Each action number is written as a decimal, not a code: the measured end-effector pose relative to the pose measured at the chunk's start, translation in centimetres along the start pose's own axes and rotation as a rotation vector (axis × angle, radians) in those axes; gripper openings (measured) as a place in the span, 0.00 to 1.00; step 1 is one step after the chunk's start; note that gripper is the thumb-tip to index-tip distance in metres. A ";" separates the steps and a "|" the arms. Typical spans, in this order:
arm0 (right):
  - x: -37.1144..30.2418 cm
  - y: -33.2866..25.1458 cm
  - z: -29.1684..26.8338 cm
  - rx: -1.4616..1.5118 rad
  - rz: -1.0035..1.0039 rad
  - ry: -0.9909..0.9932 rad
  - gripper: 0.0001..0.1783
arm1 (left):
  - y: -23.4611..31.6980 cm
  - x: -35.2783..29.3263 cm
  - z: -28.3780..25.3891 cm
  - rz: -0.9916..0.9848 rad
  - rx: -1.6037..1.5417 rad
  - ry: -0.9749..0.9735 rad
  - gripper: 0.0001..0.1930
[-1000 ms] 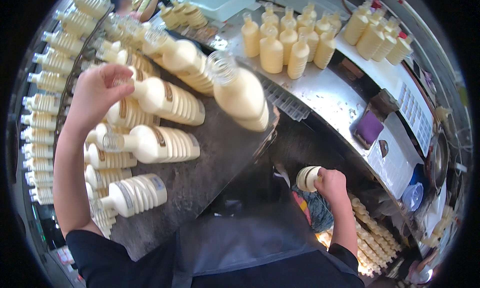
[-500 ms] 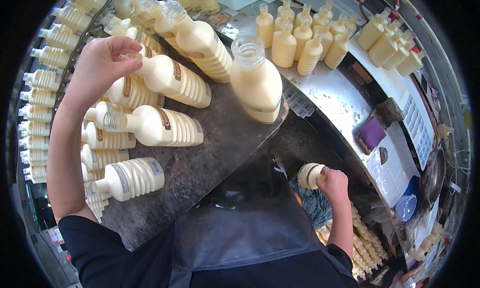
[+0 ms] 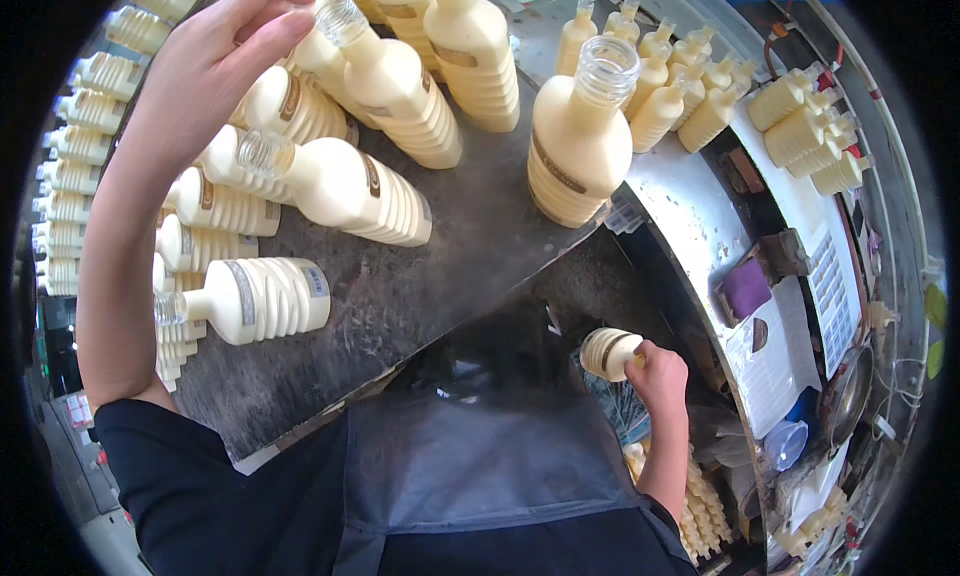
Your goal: The person applies adhesive labels to cream-colored plastic bottles on a workbench. They peel labels from a sheet, wrap them around each bottle, smooth them, and place the labeled bottles on a nearby table. The person repeats this process for multiple bottles.
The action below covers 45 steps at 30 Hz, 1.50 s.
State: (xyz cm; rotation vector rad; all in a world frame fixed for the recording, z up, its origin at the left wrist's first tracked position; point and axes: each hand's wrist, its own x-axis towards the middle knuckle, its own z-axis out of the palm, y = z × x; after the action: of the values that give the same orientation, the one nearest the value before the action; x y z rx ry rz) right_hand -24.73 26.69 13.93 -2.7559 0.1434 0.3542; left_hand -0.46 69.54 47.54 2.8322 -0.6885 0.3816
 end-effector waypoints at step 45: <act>-4.5 -23.7 -22.9 0.351 -0.425 0.606 0.19 | -5.5 -17.5 -7.7 -0.175 0.181 -0.198 0.18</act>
State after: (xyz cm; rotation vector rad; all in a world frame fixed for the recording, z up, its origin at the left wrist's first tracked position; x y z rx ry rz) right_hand -20.47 40.72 43.74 -2.3693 -0.2106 -0.5669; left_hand -14.39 83.63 48.98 3.1020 -0.4540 0.1416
